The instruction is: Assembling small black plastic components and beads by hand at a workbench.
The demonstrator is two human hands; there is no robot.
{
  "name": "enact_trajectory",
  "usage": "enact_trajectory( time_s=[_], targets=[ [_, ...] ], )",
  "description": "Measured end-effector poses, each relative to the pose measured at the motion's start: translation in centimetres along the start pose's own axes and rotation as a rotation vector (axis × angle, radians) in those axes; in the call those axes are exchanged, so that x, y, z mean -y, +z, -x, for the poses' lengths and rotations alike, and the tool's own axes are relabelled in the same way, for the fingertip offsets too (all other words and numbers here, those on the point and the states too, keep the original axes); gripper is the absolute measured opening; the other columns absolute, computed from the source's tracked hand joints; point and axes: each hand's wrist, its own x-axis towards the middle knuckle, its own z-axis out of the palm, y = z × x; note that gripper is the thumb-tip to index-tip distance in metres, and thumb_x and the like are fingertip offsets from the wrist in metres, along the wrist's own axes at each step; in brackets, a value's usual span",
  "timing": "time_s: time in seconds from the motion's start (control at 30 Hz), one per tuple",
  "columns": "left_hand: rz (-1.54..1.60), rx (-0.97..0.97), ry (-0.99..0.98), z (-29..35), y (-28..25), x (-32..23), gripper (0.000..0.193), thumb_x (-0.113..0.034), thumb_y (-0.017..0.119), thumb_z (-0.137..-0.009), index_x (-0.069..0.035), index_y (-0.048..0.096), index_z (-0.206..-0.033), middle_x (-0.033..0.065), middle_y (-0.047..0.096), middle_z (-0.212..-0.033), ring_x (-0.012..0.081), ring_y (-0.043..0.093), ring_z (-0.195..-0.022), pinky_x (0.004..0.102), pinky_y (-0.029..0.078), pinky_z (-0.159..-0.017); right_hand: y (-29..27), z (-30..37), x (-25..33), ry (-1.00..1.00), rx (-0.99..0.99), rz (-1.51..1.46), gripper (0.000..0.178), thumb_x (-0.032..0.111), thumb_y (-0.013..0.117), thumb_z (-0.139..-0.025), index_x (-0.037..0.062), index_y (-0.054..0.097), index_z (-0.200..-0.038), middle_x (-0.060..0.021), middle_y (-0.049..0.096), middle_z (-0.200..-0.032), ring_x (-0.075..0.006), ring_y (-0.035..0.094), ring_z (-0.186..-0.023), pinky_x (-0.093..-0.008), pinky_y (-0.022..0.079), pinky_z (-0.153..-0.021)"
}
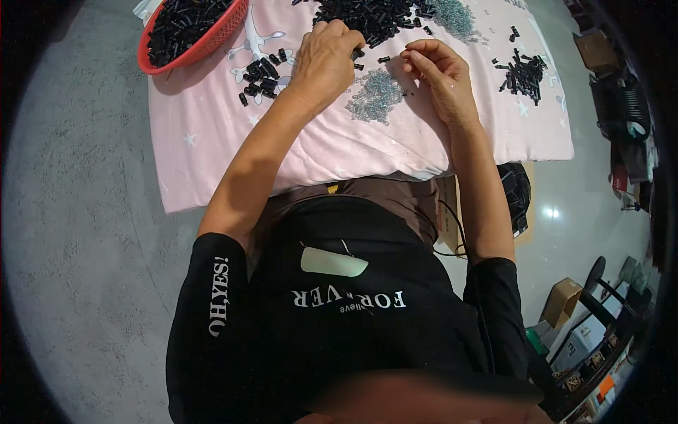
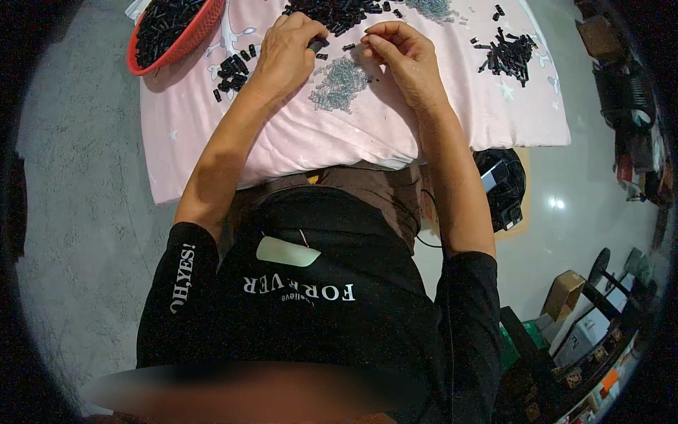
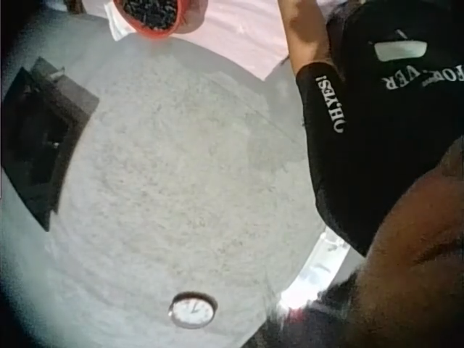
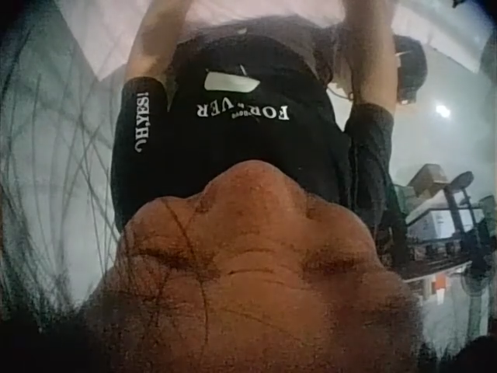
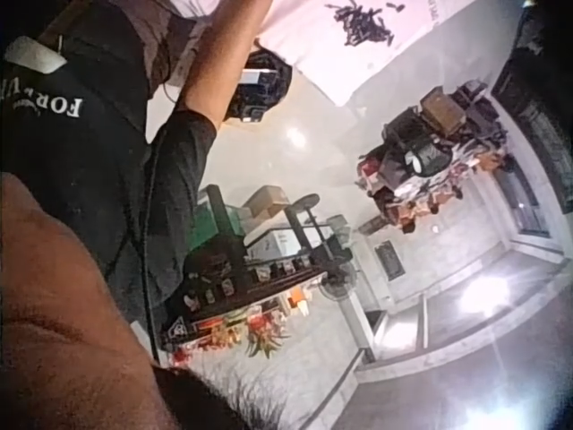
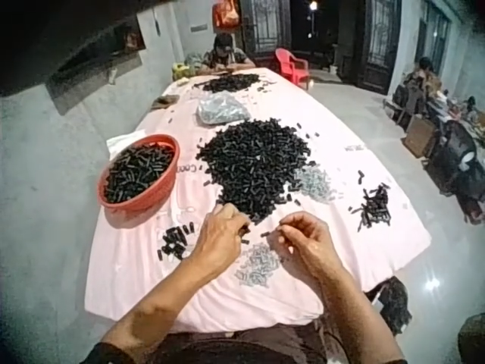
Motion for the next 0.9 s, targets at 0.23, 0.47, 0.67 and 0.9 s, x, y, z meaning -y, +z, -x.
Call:
enact_trajectory(
  time_s=[0.23,0.47,0.67,0.9],
  targets=[
    [0.031,0.016,0.010,0.3,-0.7,-0.9,0.032,0.009,0.052,-0.073,-0.005,0.060,-0.100,0.0134,0.059,-0.095,0.0349,0.056,-0.096,0.0446,0.046,-0.087,0.2,0.1,0.3,0.014,0.011,0.024,0.016,0.007,0.067,-0.092,-0.0001,0.067,-0.106,-0.0070,0.070,-0.094,-0.0105,0.065,-0.081,-0.0229,0.053,-0.075],
    [0.341,0.017,-0.040,0.0,-1.0,-4.4,0.030,0.011,0.047,-0.077,0.000,0.056,-0.103,0.0204,0.063,-0.096,0.0367,0.064,-0.089,0.0434,0.052,-0.084,0.8,0.4,0.6,0.019,0.084,0.097,0.017,0.006,0.068,-0.091,-0.0006,0.067,-0.106,-0.0061,0.069,-0.091,-0.0113,0.064,-0.079,-0.0248,0.053,-0.072],
    [0.552,0.037,-0.170,0.1,-0.8,-3.8,0.029,0.008,0.048,-0.081,-0.002,0.062,-0.105,0.0076,0.066,-0.091,0.0183,0.065,-0.087,0.0316,0.052,-0.080,0.1,0.4,0.1,0.039,0.113,0.032,0.012,0.006,0.063,-0.095,-0.0008,0.066,-0.104,-0.0044,0.066,-0.084,-0.0092,0.061,-0.074,-0.0223,0.050,-0.065],
    [0.224,0.094,-0.153,0.8,-2.5,0.0,0.030,0.008,0.048,-0.079,-0.001,0.065,-0.102,0.0138,0.064,-0.094,0.0263,0.063,-0.082,0.0326,0.049,-0.080,0.5,0.4,0.5,0.009,0.103,0.055,0.011,0.008,0.062,-0.096,-0.0008,0.065,-0.103,-0.0046,0.064,-0.082,-0.0084,0.058,-0.070,-0.0215,0.048,-0.059]
  ],
)
